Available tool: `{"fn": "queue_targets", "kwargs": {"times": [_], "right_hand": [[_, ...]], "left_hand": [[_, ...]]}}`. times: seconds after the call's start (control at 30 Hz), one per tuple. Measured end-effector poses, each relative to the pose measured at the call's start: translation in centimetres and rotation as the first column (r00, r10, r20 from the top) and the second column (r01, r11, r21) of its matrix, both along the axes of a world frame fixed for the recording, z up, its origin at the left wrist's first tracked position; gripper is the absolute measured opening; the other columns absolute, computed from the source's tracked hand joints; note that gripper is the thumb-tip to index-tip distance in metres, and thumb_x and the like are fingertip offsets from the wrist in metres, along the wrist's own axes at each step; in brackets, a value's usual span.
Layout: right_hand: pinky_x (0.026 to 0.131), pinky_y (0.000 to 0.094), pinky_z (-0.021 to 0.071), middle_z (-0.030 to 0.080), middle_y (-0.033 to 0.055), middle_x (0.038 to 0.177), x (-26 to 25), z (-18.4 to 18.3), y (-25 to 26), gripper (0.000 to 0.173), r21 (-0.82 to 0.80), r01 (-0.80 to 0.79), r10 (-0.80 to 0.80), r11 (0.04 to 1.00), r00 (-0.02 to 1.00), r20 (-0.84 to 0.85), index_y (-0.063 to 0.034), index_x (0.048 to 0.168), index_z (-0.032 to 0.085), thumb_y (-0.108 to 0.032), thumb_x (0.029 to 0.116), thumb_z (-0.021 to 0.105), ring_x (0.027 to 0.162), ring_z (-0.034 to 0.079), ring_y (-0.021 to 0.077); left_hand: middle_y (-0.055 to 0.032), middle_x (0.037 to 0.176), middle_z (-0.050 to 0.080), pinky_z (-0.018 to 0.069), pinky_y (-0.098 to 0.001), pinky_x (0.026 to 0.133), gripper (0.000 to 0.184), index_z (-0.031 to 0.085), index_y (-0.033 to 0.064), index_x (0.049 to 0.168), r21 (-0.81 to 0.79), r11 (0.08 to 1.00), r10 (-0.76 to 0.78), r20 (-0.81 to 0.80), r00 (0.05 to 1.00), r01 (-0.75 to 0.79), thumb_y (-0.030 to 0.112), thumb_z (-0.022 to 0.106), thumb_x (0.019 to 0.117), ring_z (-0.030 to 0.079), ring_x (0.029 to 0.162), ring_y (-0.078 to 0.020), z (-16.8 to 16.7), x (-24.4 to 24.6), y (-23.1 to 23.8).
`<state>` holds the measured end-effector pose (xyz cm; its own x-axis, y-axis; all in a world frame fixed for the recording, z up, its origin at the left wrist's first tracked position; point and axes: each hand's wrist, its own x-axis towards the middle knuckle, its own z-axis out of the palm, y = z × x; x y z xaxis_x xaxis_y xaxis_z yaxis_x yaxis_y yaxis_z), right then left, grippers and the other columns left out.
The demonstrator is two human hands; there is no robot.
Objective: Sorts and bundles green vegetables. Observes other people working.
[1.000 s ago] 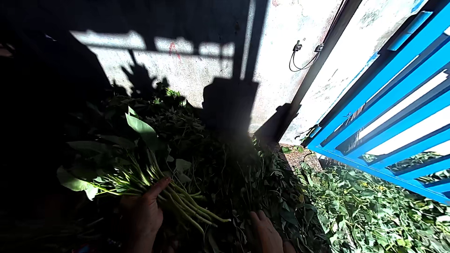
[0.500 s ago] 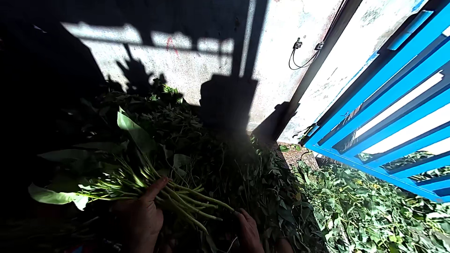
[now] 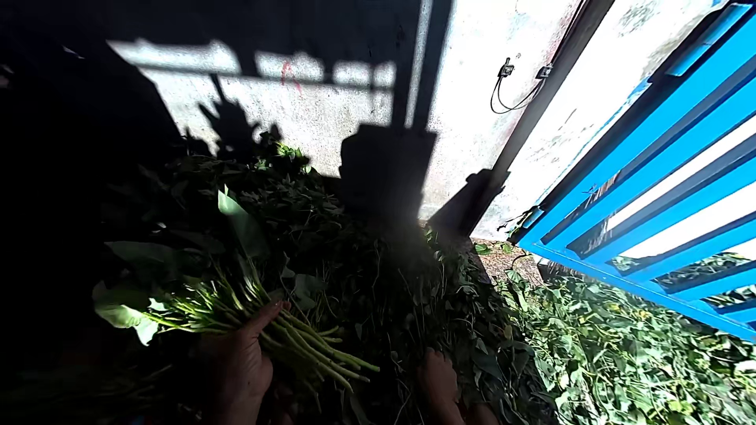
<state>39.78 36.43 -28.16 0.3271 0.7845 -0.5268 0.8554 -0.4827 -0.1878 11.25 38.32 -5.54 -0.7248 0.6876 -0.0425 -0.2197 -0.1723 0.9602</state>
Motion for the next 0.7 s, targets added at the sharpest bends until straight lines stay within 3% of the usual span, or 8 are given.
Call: {"fn": "queue_targets", "kwargs": {"times": [0.13, 0.3, 0.47, 0.53, 0.6, 0.63, 0.7], "right_hand": [[0.105, 0.0557, 0.0460, 0.064, 0.0163, 0.136, -0.1, -1.0, 0.5, 0.044, -0.046, -0.087, 0.092, 0.995, 0.990, 0.107, -0.0069, 0.135, 0.061, -0.020, 0.0934, 0.062, 0.134, 0.053, 0.0369], [0.103, 0.0588, 0.0462, 0.057, 0.0206, 0.142, 1.0, -1.1, 0.0, 0.047, -0.074, -0.168, 0.178, 0.983, 0.971, 0.160, -0.0061, 0.134, 0.062, -0.025, 0.0918, 0.067, 0.137, 0.049, 0.0414], [0.102, 0.0581, 0.0470, 0.062, 0.0207, 0.135, 1.7, -1.9, -0.9, 0.040, 0.031, -0.243, 0.232, 0.970, 0.952, 0.199, -0.0052, 0.129, 0.065, -0.025, 0.0944, 0.062, 0.130, 0.055, 0.0405], [0.099, 0.0540, 0.0494, 0.068, 0.0181, 0.127, 1.2, -1.3, -1.2, 0.039, 0.133, -0.136, 0.113, 0.982, 0.980, 0.166, -0.0049, 0.131, 0.062, -0.025, 0.0991, 0.054, 0.124, 0.061, 0.0372], [0.098, 0.0527, 0.0517, 0.070, 0.0183, 0.123, 0.6, 0.4, -0.8, 0.040, 0.185, 0.114, -0.104, 0.976, 0.993, -0.063, -0.0054, 0.138, 0.055, -0.024, 0.1044, 0.045, 0.119, 0.066, 0.0347], [0.098, 0.0544, 0.0523, 0.069, 0.0205, 0.122, 0.5, 1.0, -0.5, 0.041, 0.208, 0.267, -0.214, 0.941, 0.945, -0.245, -0.0054, 0.142, 0.053, -0.022, 0.1063, 0.042, 0.116, 0.067, 0.0360], [0.091, 0.0549, 0.0519, 0.068, 0.0232, 0.115, 0.6, 2.1, -0.1, 0.039, 0.240, 0.523, -0.296, 0.818, 0.740, -0.603, -0.0023, 0.139, 0.056, -0.017, 0.1065, 0.040, 0.105, 0.066, 0.0359]], "left_hand": [[-0.0228, 0.090, 0.071, 0.0653, -0.0445, 0.066, 0.054, 0.056, -0.0087, 0.117, -0.036, 0.997, -0.063, 0.002, 0.998, 0.063, -0.018, 0.075, 0.0676, 0.074, 0.075, -0.0324, -0.1, 0.5, 0.0], [-0.0223, 0.084, 0.071, 0.0648, -0.0426, 0.063, 0.046, 0.057, -0.0090, 0.111, -0.056, 0.994, -0.097, 0.036, 0.995, 0.099, -0.017, 0.075, 0.0694, 0.073, 0.069, -0.0321, -0.4, 1.0, -0.1], [-0.0235, 0.084, 0.071, 0.0648, -0.0429, 0.062, 0.047, 0.056, -0.0103, 0.112, -0.093, 0.991, -0.091, 0.095, 0.991, 0.100, -0.018, 0.075, 0.0698, 0.073, 0.068, -0.0334, -0.8, 1.3, -0.1], [-0.0225, 0.082, 0.071, 0.0646, -0.0420, 0.062, 0.045, 0.057, -0.0098, 0.109, -0.106, 0.990, -0.084, 0.086, 0.993, 0.093, -0.018, 0.076, 0.0690, 0.073, 0.067, -0.0320, -0.9, 1.5, -0.2], [-0.0225, 0.083, 0.072, 0.0646, -0.0420, 0.063, 0.044, 0.058, -0.0097, 0.109, -0.115, 0.988, -0.098, 0.074, 0.992, 0.106, -0.018, 0.076, 0.0690, 0.073, 0.069, -0.0319, -1.2, 1.4, -0.2], [-0.0234, 0.085, 0.072, 0.0650, -0.0430, 0.064, 0.043, 0.058, -0.0102, 0.109, -0.117, 0.986, -0.115, 0.070, 0.991, 0.122, -0.018, 0.075, 0.0696, 0.074, 0.070, -0.0333, -1.4, 1.4, -0.1], [-0.0249, 0.089, 0.072, 0.0653, -0.0441, 0.065, 0.041, 0.058, -0.0109, 0.108, -0.121, 0.979, -0.157, 0.057, 0.986, 0.163, -0.018, 0.074, 0.0701, 0.074, 0.072, -0.0353, -1.9, 1.6, 0.0]]}}
